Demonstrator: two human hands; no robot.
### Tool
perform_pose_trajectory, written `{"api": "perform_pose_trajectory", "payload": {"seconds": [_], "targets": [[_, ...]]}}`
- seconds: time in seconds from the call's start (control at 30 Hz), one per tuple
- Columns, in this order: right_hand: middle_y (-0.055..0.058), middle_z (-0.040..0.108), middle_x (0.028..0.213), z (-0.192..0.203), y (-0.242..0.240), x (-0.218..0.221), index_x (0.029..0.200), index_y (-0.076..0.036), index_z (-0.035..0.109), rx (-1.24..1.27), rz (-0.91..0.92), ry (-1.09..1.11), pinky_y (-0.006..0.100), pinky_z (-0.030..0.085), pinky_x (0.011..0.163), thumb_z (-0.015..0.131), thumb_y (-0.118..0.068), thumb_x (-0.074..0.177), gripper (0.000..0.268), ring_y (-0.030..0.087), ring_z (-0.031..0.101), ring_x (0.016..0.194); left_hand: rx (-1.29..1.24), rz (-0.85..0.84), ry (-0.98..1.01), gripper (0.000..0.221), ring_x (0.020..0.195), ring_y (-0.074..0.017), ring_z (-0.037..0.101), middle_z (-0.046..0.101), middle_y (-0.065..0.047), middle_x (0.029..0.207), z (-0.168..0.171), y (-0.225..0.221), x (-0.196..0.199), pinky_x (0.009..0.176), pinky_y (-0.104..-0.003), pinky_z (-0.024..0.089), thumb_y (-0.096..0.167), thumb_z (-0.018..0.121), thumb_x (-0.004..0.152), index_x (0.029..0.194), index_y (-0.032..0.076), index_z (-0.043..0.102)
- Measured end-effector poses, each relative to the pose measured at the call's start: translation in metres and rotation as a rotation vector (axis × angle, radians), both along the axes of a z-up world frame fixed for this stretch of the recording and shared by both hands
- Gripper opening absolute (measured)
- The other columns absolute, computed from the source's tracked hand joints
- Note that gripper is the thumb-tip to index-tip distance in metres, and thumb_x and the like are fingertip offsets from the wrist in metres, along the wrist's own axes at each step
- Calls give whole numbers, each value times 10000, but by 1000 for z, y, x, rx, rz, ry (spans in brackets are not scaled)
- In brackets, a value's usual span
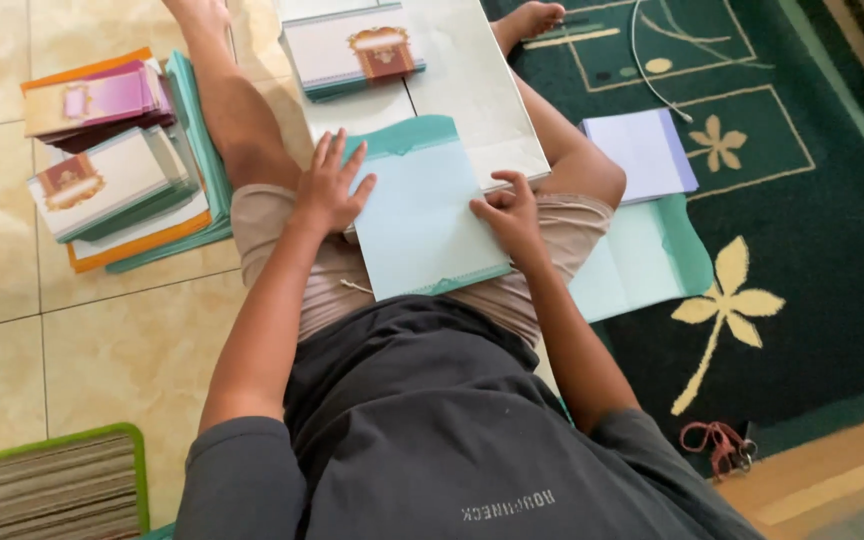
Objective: The person sits on the floor and repeatedly folds light blue paper sheets in half, pressing the crease with both hands. The folded sheets are placed into a white box resting on the lap. Stacks of similar paper and other colored sheets are visible nearby.
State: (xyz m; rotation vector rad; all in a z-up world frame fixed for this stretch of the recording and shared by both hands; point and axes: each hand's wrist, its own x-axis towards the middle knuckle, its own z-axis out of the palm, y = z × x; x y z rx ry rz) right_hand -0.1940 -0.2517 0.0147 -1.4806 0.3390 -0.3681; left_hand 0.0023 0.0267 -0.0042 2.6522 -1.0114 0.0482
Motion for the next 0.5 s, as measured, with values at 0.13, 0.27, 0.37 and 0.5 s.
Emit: {"api": "perform_pose_trajectory", "payload": {"seconds": [0.13,0.27,0.37,0.5], "targets": [[45,669,813,-11,-39,1,1272,-146,606,114,125,-39,311,627,582,831,67,847,527,160,691,657,-218,-38,-30,625,1523,-395,294,299,-180,1673,-2,1,2,1170,-564,396,509,470,1075,1614,197,423],[39,640,1007,-20,-136,-73,1254,-83,679,-178,20,-107,234,535,818,670,48,903,375,86,596,868,-293,-66,-26,641,1501,-432,312,354,-241,1630,-13,0,4,1211,-549,316,505,456,1086,1598,119,453],[22,639,1060,-24,-200,-144,1339,-106,660,-201,-255,67,217,477,848,616,-22,954,397,77,562,918,-264,-58,15,603,1517,-399,246,334,-220,1638,3,3,-5,1216,-511,265,470,430,1091,1553,92,511],[1,511,985,-69,-227,-227,1358,-116,587,-166,-547,323,264,570,633,743,-54,920,470,134,602,821,-242,-58,34,568,1518,-376,204,307,-208,1645,17,2,-11,1194,-487,266,422,419,1094,1520,70,549]]}}
